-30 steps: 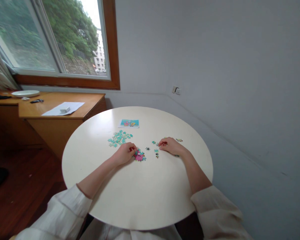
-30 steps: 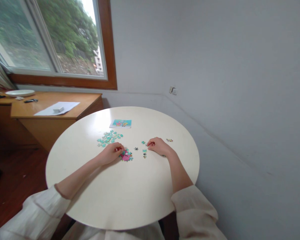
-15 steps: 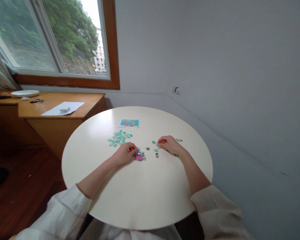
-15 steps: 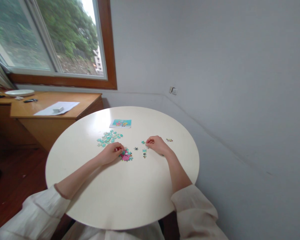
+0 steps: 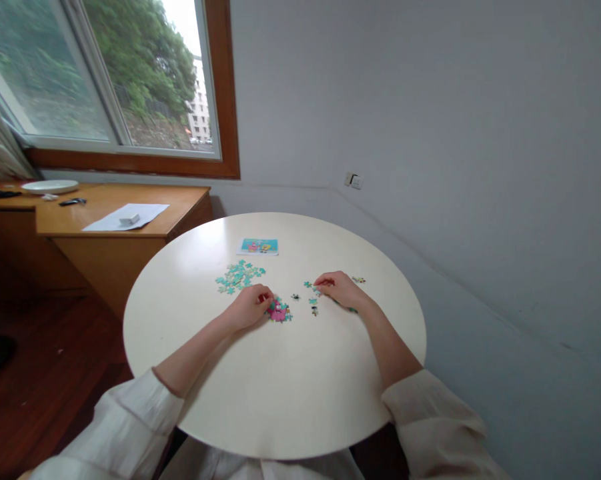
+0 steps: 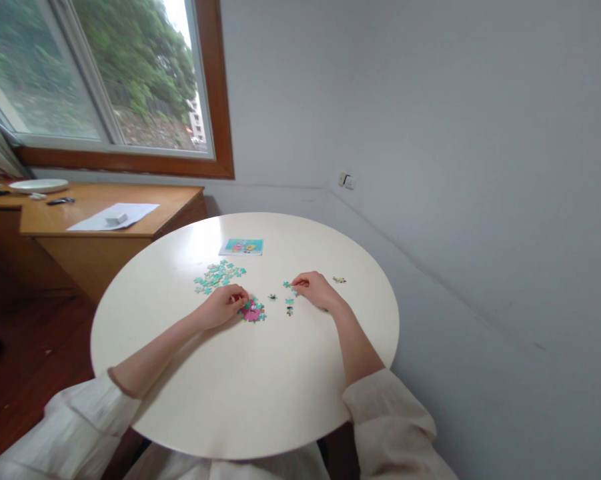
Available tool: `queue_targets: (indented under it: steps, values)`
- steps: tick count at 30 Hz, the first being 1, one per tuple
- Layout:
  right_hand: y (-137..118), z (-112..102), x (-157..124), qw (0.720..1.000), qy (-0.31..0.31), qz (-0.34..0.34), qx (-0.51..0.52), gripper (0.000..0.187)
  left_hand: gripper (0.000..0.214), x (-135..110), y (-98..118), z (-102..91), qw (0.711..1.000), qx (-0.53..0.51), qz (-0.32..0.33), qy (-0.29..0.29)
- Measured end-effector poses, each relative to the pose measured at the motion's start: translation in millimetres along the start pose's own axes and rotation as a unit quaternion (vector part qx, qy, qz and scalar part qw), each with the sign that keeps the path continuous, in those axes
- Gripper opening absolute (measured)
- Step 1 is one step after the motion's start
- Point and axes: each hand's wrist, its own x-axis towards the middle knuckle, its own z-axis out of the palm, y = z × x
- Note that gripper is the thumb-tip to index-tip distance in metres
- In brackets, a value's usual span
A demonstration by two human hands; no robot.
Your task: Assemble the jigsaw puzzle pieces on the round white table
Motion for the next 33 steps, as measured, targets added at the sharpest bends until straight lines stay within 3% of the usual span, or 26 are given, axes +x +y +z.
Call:
queue_targets:
  steps: [5,10,16,20,24,28,33]
  values:
    - [1,2,2,0.999,0.022,0.005,0.033,0.017,0.023,0,0,0.2,1.000,-0.003,0.002,0.000]
    - [1,22,8,0.991,0.045,-0.030,0.124,0.018,0.022,0,0,-0.1,1.000,-0.005,0.016,0.000]
    - [-17,45,9,0.992,0.042,-0.074,0.088,0.016,0.022,1,0,-0.4,1.000,0.000,0.020,0.002]
    - [-19,33,6,0.992,0.081,-0.073,0.061,0.015,0.022,1,1,-1.4,1.000,0.000,0.016,-0.002]
    - [-3,10,6,0.990,0.138,-0.039,0.015,0.014,0.021,0,3,-2.0,1.000,-0.003,0.002,-0.009]
    - [14,-5,5,0.992,0.120,0.044,-0.008,0.011,0.021,-1,2,-1.3,1.000,-0.004,0.000,-0.008]
    - [22,-8,0,0.995,0.076,0.063,0.009,0.014,0.020,0,0,-0.3,1.000,-0.002,0.001,-0.008]
